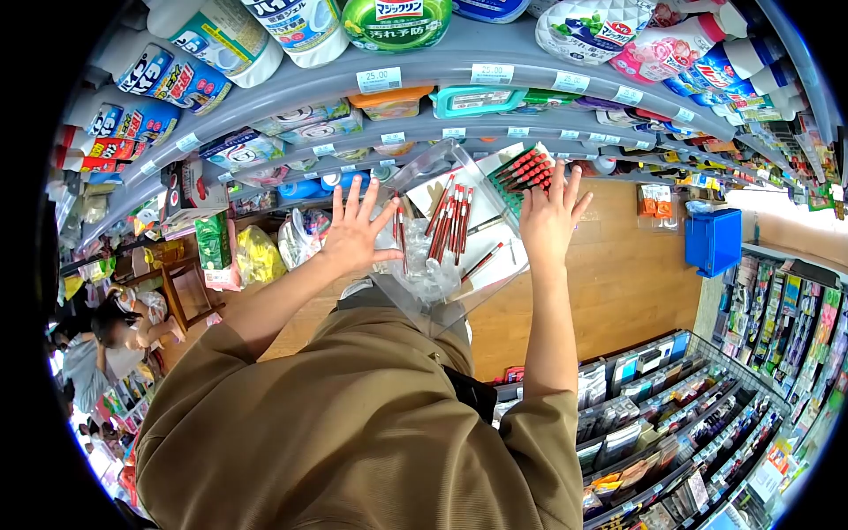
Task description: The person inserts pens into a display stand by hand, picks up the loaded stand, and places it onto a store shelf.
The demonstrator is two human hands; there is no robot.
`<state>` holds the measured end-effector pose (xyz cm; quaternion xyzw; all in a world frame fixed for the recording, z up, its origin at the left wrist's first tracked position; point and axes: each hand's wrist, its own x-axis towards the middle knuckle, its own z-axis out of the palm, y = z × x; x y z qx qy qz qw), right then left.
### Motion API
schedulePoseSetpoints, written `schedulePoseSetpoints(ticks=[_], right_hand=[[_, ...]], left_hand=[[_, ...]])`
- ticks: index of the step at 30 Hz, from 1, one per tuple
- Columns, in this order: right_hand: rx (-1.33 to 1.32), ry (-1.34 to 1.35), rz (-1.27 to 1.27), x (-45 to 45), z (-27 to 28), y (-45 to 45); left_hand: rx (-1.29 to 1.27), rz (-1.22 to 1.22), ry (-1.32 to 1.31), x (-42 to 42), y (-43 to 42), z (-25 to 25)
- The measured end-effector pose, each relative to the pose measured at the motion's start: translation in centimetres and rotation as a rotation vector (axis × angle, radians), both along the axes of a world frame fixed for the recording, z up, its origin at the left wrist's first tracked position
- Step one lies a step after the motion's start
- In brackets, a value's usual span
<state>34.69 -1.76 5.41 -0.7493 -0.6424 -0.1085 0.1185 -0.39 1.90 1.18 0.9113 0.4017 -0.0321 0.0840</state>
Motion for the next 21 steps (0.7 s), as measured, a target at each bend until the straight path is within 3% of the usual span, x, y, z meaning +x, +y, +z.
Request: schedulePoseSetpoints(ticks=[13,21], right_hand=[[-0.103,0.024,0.022,0.4,0.6,-1.0],[-0.01,-0.028,0.043,1.6,-2.5,0.8]], left_hand=[[-0.021,0.001,0.028,0.0,0.0,0.2],[-0.018,0.001,0.017,-0.1,0.0,0.2]])
